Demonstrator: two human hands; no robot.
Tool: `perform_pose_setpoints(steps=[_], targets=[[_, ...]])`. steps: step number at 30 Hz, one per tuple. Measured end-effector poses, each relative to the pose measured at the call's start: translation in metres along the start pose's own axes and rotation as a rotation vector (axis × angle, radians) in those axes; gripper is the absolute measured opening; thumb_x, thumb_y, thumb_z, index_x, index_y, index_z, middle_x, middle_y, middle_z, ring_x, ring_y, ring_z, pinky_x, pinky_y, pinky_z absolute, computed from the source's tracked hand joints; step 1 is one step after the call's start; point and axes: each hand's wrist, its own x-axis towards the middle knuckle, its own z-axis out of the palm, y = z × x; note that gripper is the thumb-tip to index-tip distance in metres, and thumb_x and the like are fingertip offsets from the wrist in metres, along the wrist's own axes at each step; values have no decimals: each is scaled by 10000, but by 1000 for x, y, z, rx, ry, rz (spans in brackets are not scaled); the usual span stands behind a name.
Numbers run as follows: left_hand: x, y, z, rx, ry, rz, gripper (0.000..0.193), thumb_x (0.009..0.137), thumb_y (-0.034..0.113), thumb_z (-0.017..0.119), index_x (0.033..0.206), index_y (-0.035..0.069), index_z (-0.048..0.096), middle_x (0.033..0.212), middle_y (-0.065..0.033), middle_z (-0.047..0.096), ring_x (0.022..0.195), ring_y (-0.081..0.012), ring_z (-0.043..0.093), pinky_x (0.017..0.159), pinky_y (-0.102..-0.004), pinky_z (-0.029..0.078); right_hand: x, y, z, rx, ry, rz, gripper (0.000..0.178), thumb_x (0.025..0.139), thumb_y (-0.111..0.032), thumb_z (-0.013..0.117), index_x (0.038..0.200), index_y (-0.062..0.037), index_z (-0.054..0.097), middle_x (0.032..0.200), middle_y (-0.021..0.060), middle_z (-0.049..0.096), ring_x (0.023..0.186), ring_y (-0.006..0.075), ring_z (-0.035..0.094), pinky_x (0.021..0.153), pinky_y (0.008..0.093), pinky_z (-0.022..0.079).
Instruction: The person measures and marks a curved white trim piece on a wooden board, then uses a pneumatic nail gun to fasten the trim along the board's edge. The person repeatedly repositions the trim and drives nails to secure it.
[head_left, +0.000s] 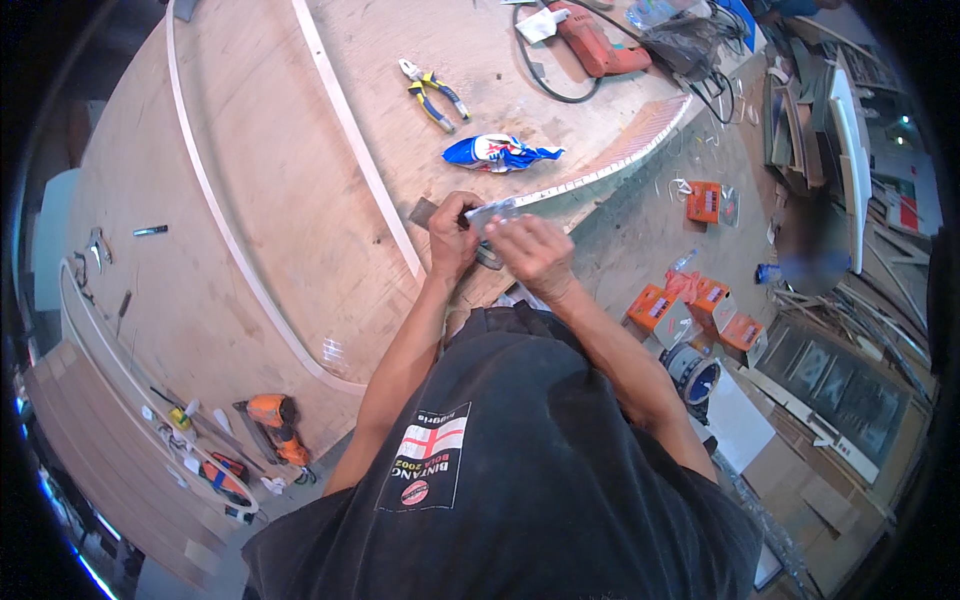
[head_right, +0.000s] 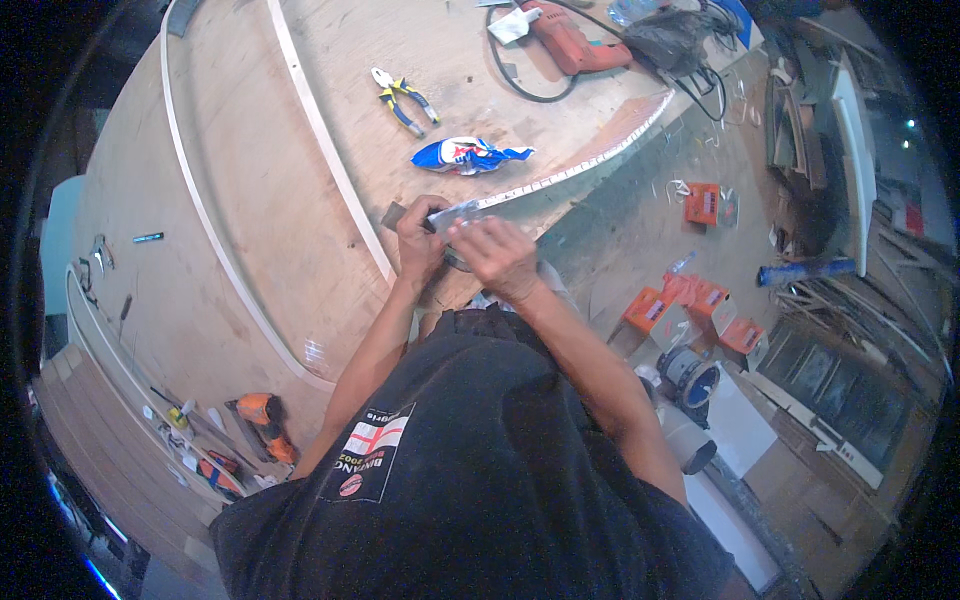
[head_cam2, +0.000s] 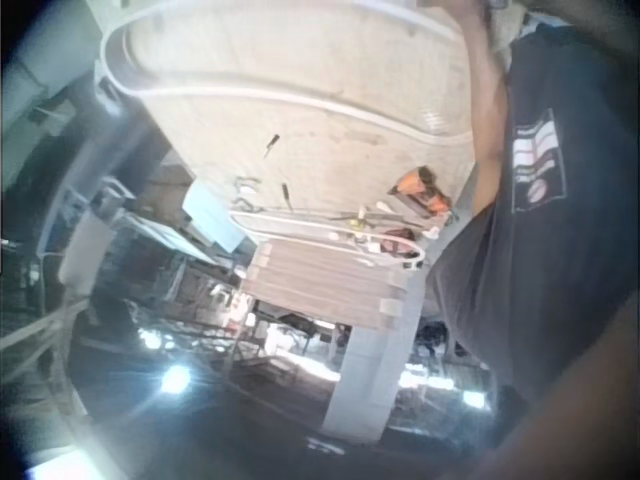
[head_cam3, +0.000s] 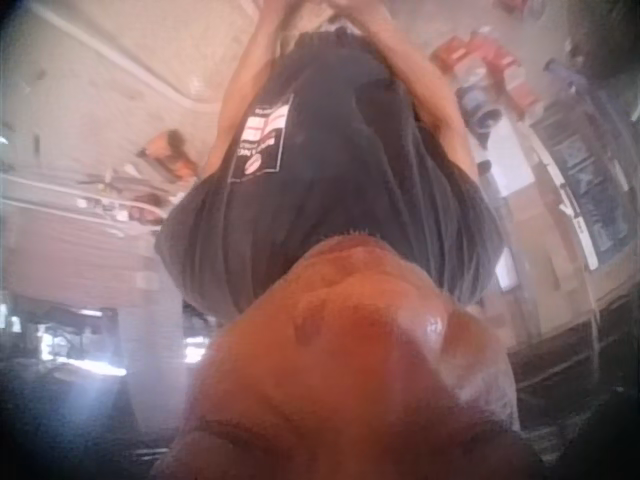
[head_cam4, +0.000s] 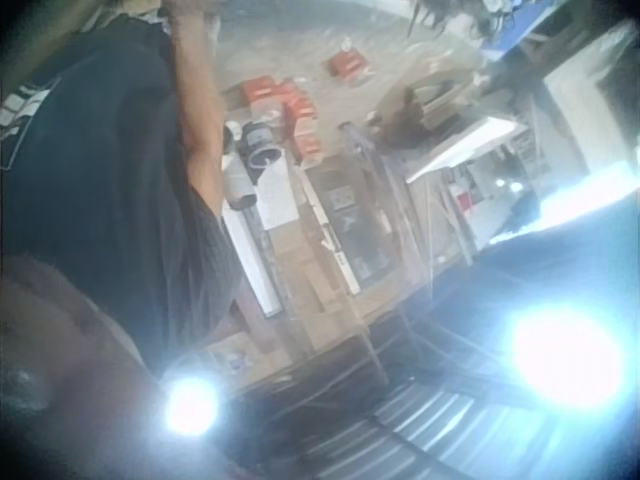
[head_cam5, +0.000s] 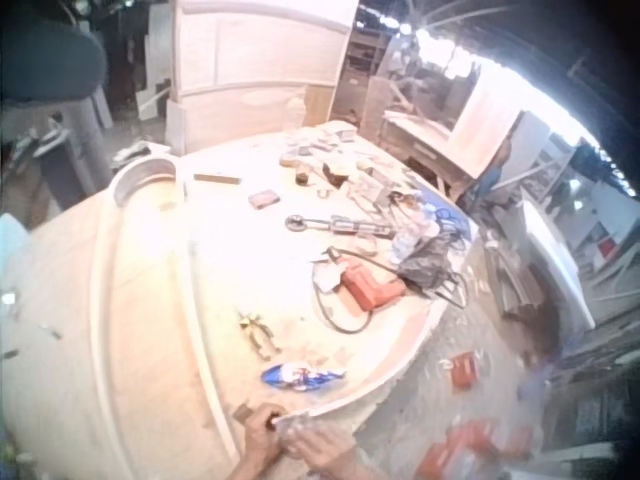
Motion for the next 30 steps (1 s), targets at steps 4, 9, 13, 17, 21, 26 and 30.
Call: perform_pose_setpoints(steps=[4,9,13,17,21,26,30], targets=[[0,1,-3,-59,-78,-95,162,828,-19,780,964,-1,694,902,-93,699,766,-159,664,692,-295,530,5,-7,-9,62,118,-89,228,852,-132,714,1066,-122,793,1053,15,764,924,226,722,760,374,603],[-2,-6,5,33,17,-63,169,824,-71,714,968,16,695,874,-67,689,741,-147,647,689,-295,521,-12,43,-25,-82,88,4,270,855,-155,698,1104,-133,798,1119,2,767,946,213,719,856,378,621],[-3,-9,5,-8,16,-95,155,846,-83,689,963,19,695,841,-35,684,697,-106,615,649,-270,493,-27,74,-25,-103,42,-51,309,841,-183,694,1130,-159,800,1168,-20,768,989,191,723,898,386,621],[-6,-15,4,20,-35,-142,113,932,-47,729,1012,25,695,876,28,683,753,-40,594,661,-219,467,-30,125,-39,-163,63,-42,287,838,-175,710,1111,-169,799,1134,-28,779,993,184,735,887,392,625],[-6,-12,6,1,3,-158,134,876,-76,711,961,28,699,834,10,672,690,-59,572,628,-242,461,-39,179,-57,-198,95,-22,272,821,-136,748,1087,-172,794,1106,-32,778,964,185,738,858,384,629],[-7,-8,8,57,33,-193,138,880,-88,712,963,22,703,855,14,680,760,-55,597,681,-226,473,-45,252,-72,-239,111,-28,290,802,-118,773,1086,-179,783,1095,-43,775,930,187,729,767,337,623],[-11,-1,10,124,80,-240,128,892,-87,723,976,10,715,912,-2,710,809,-72,631,726,-231,496,-50,320,-81,-225,124,-53,305,791,-125,781,1090,-184,783,1104,-47,775,929,185,726,761,334,622]])
